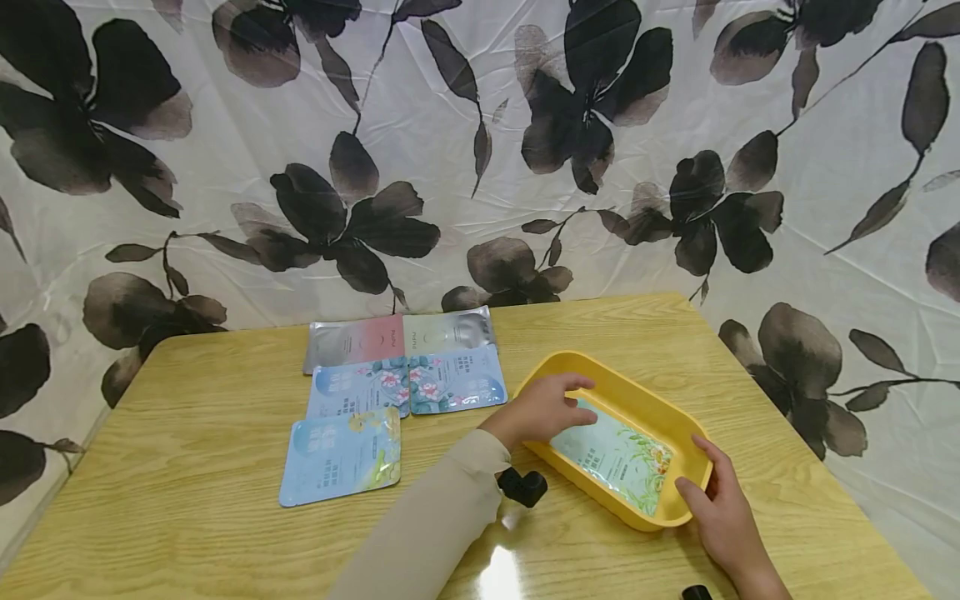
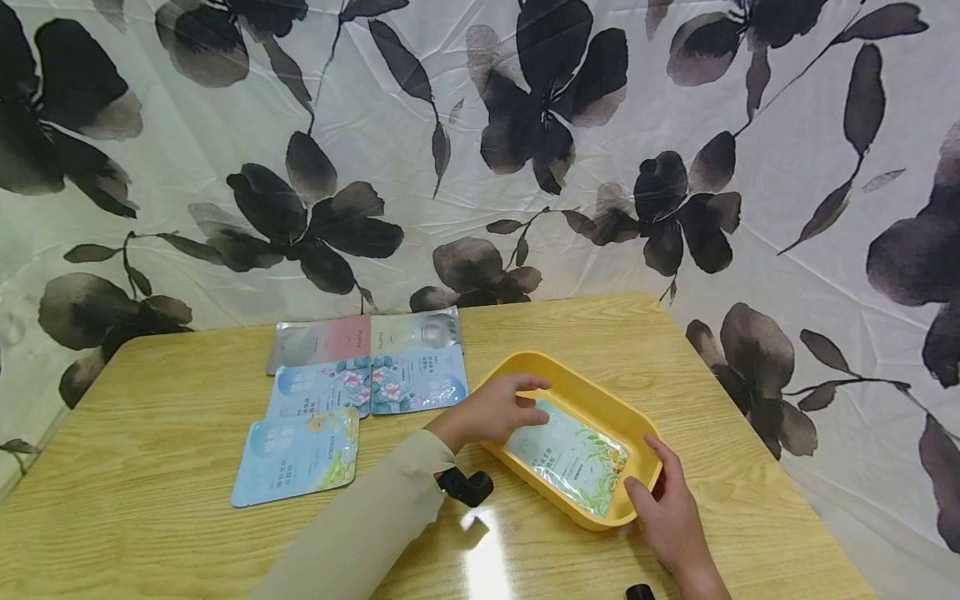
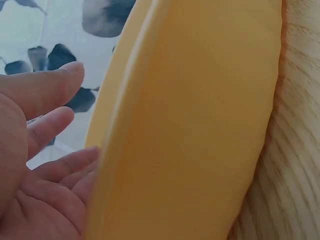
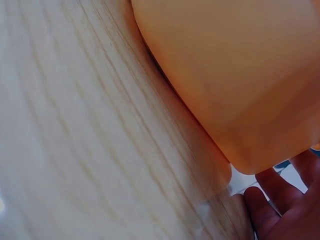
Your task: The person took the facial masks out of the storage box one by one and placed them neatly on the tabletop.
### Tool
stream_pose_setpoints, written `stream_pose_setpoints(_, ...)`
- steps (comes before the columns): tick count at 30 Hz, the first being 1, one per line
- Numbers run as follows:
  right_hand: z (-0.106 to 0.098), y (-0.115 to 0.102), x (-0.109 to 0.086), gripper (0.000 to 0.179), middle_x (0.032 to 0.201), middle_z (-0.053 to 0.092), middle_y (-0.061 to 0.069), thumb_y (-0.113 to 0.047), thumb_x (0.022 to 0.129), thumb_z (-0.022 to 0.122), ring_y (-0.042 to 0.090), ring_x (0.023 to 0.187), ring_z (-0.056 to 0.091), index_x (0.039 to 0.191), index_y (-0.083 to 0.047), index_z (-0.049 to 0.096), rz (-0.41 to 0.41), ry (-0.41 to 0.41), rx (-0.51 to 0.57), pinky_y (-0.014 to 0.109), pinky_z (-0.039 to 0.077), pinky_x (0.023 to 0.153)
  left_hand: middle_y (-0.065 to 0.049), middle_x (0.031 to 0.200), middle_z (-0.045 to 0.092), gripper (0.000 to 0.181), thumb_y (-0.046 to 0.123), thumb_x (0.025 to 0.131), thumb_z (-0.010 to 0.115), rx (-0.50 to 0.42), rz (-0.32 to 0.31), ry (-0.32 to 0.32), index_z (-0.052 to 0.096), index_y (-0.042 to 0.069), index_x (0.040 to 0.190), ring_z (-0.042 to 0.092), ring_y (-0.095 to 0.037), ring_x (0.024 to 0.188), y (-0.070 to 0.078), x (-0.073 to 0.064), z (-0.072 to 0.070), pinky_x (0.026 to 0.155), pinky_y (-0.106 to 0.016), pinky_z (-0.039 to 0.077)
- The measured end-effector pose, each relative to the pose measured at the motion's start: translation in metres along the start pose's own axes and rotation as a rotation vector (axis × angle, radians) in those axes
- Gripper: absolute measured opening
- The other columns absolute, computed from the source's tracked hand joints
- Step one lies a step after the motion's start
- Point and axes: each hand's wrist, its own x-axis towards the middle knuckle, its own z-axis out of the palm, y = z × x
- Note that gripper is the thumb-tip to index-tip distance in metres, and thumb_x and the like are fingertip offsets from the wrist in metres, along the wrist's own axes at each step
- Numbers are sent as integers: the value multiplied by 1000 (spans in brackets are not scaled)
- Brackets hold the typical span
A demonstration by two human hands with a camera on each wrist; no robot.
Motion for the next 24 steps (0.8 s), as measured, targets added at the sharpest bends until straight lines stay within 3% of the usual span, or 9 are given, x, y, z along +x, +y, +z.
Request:
stream_pose_setpoints(5,1,1,0,58,149,18,42,3,103,47,-17,112,42,151,11,15,-20,-13,41,10,48,81,-5,137,58,49,24,94,73,86,-20,-36,58,13,140,61,-20,111,2,4,5,92,-30,49)
stream_pose_setpoints(9,1,0,0,58,148,18,43,3,103,47,-18,112,42,151,11,15,-18,-13,48,10,48,81,-3,134,60,48,25,93,74,152,-58,-43,60,14,138,55,-15,103,2,6,10,96,-30,46)
stream_pose_setpoints(12,1,0,0,58,149,18,42,3,103,47,-18,112,42,151,11,15,-12,-8,45,10,48,81,-1,137,58,48,26,92,75,161,-86,-46,61,15,137,53,-13,106,3,8,12,99,-31,44)
stream_pose_setpoints(18,0,0,0,58,150,18,41,2,103,48,-18,112,41,151,10,16,-7,1,32,10,47,81,-3,137,58,48,24,92,75,151,-126,-73,60,13,137,53,-15,100,3,10,13,94,-31,47)
stream_pose_setpoints(24,1,0,0,57,149,18,42,2,103,47,-18,113,42,151,11,16,-14,0,47,10,47,81,-5,135,60,47,22,92,76,171,-138,-43,61,10,135,54,-16,97,3,10,14,91,-30,48)
